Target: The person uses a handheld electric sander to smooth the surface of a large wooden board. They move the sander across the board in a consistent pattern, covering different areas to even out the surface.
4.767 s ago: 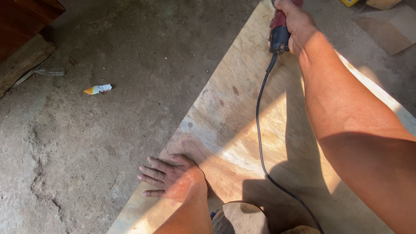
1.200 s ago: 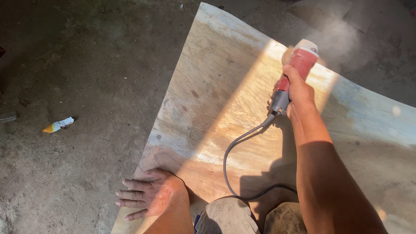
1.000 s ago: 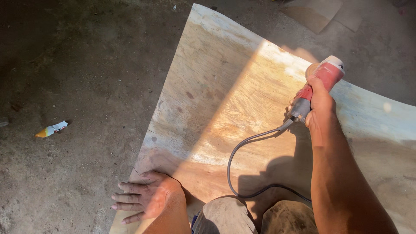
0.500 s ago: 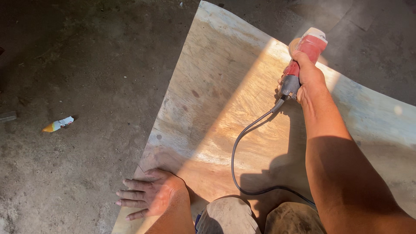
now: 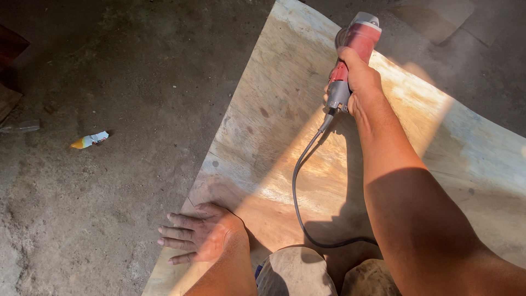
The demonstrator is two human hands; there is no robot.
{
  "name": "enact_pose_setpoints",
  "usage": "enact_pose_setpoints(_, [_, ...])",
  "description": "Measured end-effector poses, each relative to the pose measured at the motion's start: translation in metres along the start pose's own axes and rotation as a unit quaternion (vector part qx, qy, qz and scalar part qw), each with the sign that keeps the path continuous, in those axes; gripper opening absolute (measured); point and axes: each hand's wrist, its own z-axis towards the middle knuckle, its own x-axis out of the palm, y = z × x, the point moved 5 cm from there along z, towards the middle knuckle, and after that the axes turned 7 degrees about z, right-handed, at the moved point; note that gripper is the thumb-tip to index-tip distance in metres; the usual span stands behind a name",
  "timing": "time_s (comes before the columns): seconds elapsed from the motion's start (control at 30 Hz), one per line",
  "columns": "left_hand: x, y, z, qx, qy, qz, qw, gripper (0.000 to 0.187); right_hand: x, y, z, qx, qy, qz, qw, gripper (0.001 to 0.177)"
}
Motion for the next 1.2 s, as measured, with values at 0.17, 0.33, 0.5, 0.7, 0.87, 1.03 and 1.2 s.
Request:
enact_pose_setpoints(0.17, [-0.003,-0.002,-0.001,0.003,0.004,-0.002,1.000,0.057,0.050,0.001,0.004,-0.035,0.051,0.018,0.998,0.050])
enact_pose_setpoints(0.33, [-0.005,-0.007,-0.002,-0.004,-0.010,0.005,1.000,0.053,0.073,-0.008,0.007,-0.024,0.061,-0.026,0.997,0.051])
enact_pose_setpoints(0.5, [-0.002,-0.005,-0.003,-0.019,-0.012,-0.003,1.000,0.053,0.019,-0.001,-0.011,-0.026,0.000,0.024,0.999,0.048])
enact_pose_setpoints(0.7, [-0.002,-0.007,-0.003,-0.005,-0.004,0.001,1.000,0.055,-0.028,-0.004,-0.020,-0.003,-0.026,0.043,0.999,0.045])
enact_pose_setpoints(0.87, [0.001,-0.004,-0.004,0.012,0.026,0.013,0.999,0.055,0.009,-0.008,-0.003,-0.009,0.005,0.006,1.000,0.046])
enact_pose_setpoints(1.03, [0.003,-0.006,-0.003,0.008,0.029,0.008,1.000,0.055,0.066,-0.008,0.004,-0.036,0.089,-0.013,0.995,0.047])
enact_pose_setpoints(1.2, [0.005,-0.002,-0.001,-0.008,0.025,0.013,1.000,0.055,0.089,-0.006,0.003,-0.004,0.122,-0.107,0.987,0.052])
